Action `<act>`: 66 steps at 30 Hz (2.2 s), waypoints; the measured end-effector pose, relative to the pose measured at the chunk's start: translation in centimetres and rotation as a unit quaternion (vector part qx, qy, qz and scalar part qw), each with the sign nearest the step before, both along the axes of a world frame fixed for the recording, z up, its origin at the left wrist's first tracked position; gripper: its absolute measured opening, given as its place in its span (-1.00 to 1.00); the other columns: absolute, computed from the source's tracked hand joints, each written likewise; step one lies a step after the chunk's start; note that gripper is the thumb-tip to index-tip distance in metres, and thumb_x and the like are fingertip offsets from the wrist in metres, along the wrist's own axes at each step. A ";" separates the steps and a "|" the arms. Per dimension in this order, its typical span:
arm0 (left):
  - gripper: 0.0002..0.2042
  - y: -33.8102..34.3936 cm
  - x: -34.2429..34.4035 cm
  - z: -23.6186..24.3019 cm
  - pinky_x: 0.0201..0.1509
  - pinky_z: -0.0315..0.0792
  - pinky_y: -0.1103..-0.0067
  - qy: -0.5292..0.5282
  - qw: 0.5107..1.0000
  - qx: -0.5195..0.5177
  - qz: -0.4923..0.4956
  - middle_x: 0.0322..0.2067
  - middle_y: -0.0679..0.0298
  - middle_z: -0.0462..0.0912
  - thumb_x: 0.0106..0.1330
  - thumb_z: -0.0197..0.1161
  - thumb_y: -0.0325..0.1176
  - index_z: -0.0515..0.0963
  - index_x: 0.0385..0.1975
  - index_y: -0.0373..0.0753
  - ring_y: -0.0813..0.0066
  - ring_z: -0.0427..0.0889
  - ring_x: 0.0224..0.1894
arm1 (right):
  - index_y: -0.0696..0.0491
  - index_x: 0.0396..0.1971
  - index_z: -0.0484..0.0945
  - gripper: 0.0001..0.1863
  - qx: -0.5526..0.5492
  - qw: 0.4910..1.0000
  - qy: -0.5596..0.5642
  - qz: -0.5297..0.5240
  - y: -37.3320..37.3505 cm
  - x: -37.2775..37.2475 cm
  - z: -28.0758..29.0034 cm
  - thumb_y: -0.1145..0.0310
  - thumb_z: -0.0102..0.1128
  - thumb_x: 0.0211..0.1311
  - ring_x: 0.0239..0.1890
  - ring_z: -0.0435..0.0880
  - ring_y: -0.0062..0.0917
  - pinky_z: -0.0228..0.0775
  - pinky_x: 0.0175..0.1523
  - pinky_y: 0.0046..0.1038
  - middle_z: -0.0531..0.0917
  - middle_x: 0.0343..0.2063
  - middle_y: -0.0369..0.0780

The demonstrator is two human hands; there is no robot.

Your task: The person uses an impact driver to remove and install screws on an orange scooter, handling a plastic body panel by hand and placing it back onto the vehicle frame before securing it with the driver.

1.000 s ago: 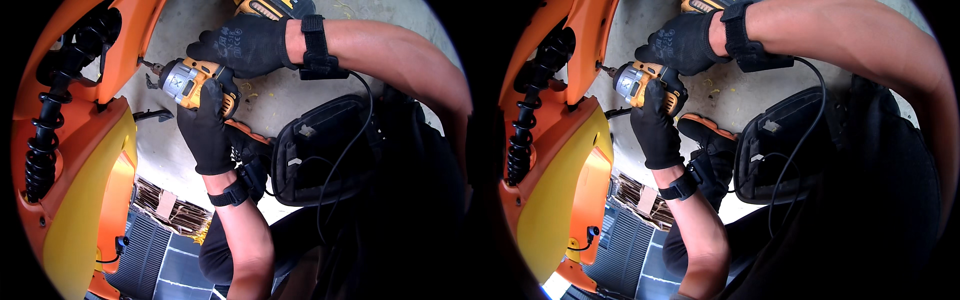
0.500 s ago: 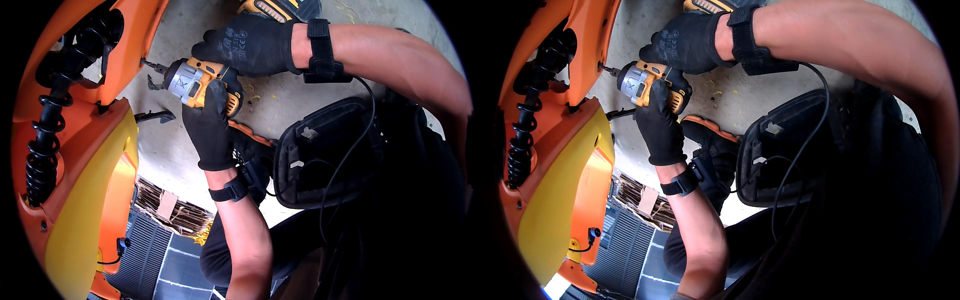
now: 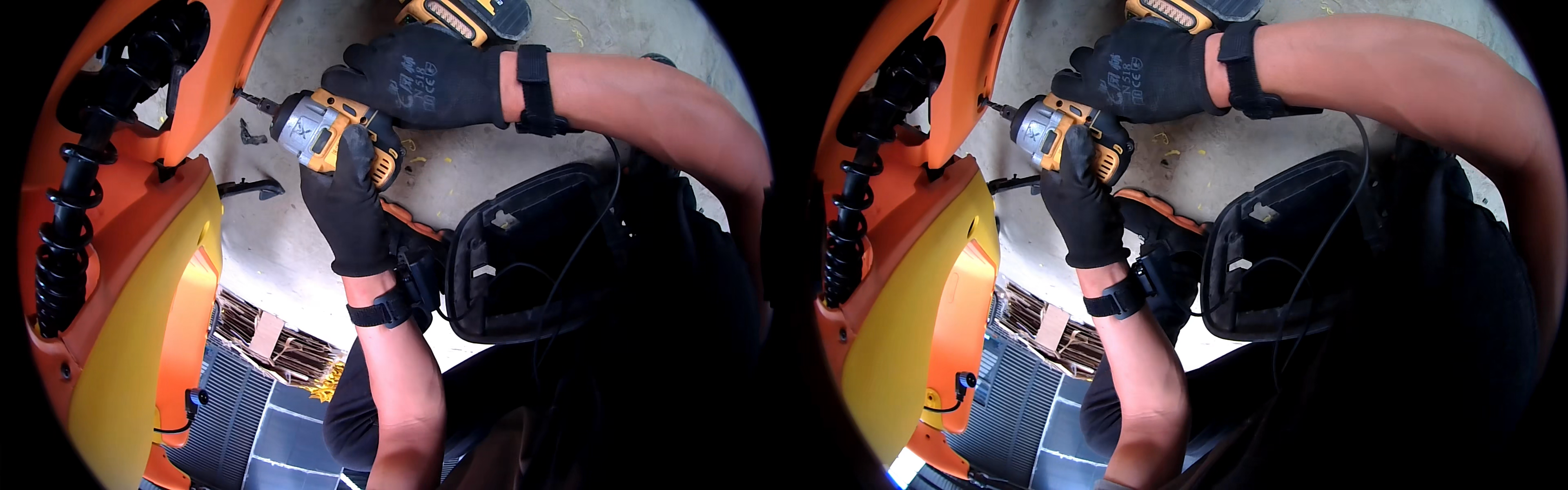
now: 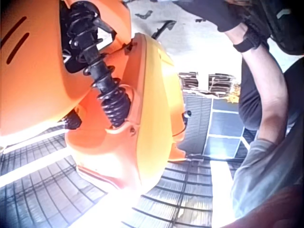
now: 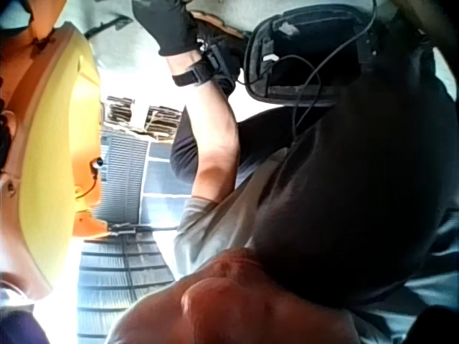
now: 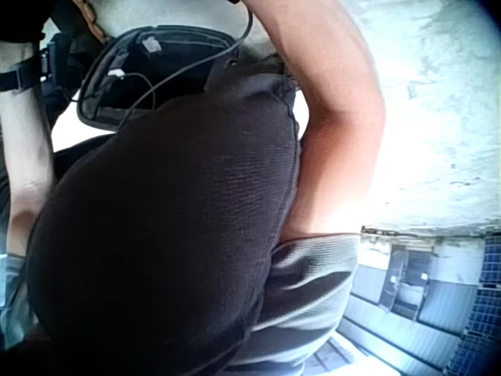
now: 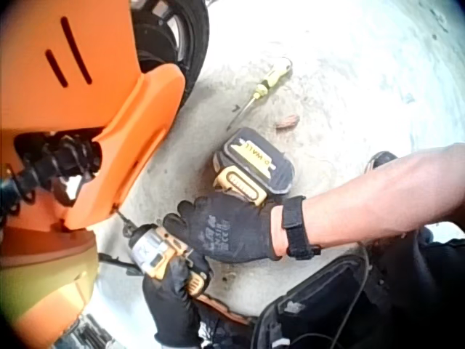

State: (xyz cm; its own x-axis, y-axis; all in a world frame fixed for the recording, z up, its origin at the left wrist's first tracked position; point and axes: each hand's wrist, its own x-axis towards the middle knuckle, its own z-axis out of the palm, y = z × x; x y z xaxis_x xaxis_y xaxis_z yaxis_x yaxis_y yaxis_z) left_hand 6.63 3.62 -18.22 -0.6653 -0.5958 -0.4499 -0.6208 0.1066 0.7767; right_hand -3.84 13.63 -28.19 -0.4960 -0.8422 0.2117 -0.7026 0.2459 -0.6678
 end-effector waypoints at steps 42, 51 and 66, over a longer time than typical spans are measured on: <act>-0.51 -10.3 -7.8 0.5 0.18 0.40 0.36 0.270 0.895 0.354 0.035 0.10 0.14 0.50 0.29 0.23 -0.09 0.42 0.13 -0.24 0.25 0.51 0.07 | 0.01 -0.04 0.44 -0.60 -0.028 0.998 0.047 -0.034 0.5 -0.7 0.1 0.44 0.17 0.03 -0.31 0.66 -0.34 0.48 -0.25 -0.38 0.56 -0.28 -0.15; -0.41 -10.0 -7.6 1.6 0.09 0.51 0.42 0.225 0.923 0.303 0.073 0.18 0.16 0.41 0.28 0.22 0.00 0.32 0.24 -0.16 0.26 0.46 0.13 | 0.05 -0.13 0.43 -0.64 0.005 0.999 0.022 -0.031 -0.2 -0.8 1.8 0.42 0.16 -0.01 -0.31 0.61 -0.33 0.43 -0.22 -0.36 0.53 -0.36 -0.16; -0.33 -10.6 -7.8 1.5 0.03 0.48 0.44 0.169 0.956 0.240 0.007 0.04 0.17 0.51 0.17 0.27 0.13 0.36 0.20 -0.14 0.29 0.53 -0.03 | 0.05 -0.01 0.42 -0.54 -0.030 0.999 0.016 -0.038 0.1 -0.5 0.7 0.47 0.23 0.01 -0.29 0.67 -0.31 0.52 -0.24 -0.37 0.57 -0.28 -0.11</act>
